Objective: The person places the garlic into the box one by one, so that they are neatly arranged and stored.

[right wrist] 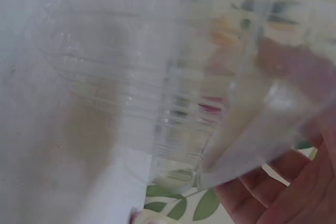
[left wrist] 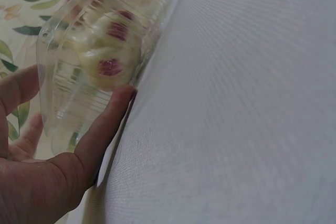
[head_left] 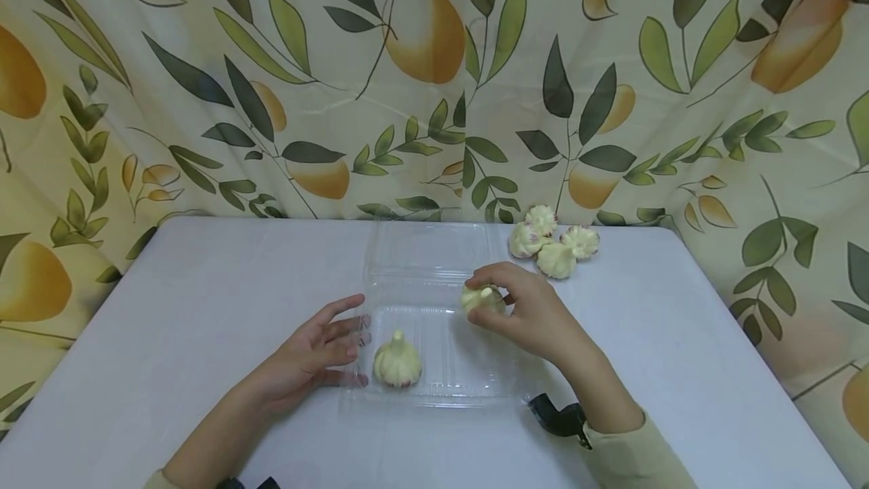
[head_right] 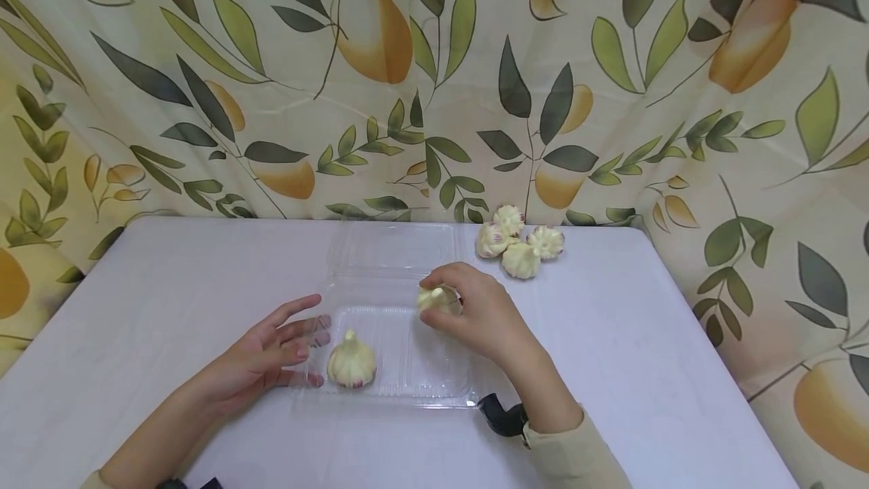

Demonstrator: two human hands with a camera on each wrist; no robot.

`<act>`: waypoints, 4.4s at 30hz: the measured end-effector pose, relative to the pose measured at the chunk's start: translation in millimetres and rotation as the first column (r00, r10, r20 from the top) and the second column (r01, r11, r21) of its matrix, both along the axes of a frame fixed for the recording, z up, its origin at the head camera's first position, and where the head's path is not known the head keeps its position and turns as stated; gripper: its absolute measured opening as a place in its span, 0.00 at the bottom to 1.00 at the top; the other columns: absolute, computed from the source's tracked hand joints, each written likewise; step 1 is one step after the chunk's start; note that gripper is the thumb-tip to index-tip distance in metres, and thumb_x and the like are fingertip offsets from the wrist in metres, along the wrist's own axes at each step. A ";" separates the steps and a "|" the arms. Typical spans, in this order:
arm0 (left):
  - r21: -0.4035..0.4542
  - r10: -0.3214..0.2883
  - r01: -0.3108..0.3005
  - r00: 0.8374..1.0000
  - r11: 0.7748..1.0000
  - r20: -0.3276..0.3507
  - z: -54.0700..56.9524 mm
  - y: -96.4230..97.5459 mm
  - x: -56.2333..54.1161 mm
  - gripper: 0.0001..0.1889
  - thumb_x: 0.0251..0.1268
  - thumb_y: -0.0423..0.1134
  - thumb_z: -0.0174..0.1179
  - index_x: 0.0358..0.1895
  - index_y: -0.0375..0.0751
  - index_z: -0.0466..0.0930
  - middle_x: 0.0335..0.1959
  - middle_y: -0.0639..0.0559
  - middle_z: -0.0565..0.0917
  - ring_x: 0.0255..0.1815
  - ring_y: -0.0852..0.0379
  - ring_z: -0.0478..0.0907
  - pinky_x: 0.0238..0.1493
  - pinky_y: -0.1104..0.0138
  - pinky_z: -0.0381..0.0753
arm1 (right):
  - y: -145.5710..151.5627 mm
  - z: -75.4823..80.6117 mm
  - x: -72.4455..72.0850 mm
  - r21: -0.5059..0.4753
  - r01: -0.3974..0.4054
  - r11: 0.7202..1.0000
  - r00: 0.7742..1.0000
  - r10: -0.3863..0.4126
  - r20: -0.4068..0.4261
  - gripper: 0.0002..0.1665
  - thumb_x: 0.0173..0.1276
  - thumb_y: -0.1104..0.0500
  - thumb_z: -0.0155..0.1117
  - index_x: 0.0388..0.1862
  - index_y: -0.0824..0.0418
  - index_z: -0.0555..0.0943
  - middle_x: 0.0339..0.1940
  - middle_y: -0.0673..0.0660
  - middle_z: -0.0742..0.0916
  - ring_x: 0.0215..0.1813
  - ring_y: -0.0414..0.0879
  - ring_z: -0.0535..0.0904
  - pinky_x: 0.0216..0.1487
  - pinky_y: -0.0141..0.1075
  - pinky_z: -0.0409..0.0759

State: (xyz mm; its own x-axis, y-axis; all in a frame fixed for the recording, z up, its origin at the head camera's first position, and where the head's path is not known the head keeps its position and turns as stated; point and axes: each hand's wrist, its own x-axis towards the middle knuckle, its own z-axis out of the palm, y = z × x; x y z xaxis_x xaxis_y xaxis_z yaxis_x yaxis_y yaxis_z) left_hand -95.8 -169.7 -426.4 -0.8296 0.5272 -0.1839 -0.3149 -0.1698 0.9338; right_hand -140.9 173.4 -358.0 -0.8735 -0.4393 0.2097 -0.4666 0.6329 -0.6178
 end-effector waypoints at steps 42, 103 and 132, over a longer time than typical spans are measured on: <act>0.003 0.012 -0.012 1.000 1.000 0.024 -1.2 -0.7 -1.8 0.40 0.71 0.28 0.56 0.80 0.50 0.47 0.79 0.36 0.50 0.77 0.35 0.54 0.55 0.42 0.79 | -39.1 2.0 -13.3 0.320 -0.374 0.870 0.921 0.390 0.016 0.15 0.61 0.52 0.73 0.47 0.50 0.85 0.52 0.45 0.84 0.54 0.40 0.81 0.56 0.42 0.79; -0.026 0.008 -0.008 1.000 1.000 -0.006 1.2 -1.5 -1.8 0.39 0.72 0.28 0.54 0.80 0.49 0.47 0.79 0.35 0.52 0.77 0.33 0.53 0.56 0.43 0.79 | -41.6 -9.7 -14.8 0.157 -0.459 0.874 0.885 0.436 0.162 0.25 0.66 0.58 0.70 0.62 0.52 0.80 0.71 0.57 0.77 0.70 0.51 0.73 0.63 0.48 0.78; -0.016 0.002 -0.002 1.000 1.000 -0.012 -1.2 -2.1 -1.1 0.39 0.72 0.29 0.54 0.80 0.49 0.46 0.79 0.35 0.51 0.78 0.33 0.50 0.56 0.44 0.79 | 81.3 6.5 -37.5 -0.171 0.436 0.883 0.899 -0.422 0.115 0.33 0.68 0.51 0.69 0.69 0.57 0.71 0.69 0.54 0.77 0.67 0.53 0.73 0.60 0.45 0.79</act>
State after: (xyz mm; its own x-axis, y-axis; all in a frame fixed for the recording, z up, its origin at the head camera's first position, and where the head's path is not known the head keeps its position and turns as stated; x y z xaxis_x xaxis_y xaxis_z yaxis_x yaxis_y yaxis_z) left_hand -96.9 -171.7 -427.6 -0.8329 0.5223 -0.1829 -0.3038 -0.1552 0.9400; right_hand -178.4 254.7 -351.5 -0.9834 0.0231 0.1798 -0.1254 0.6301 -0.7663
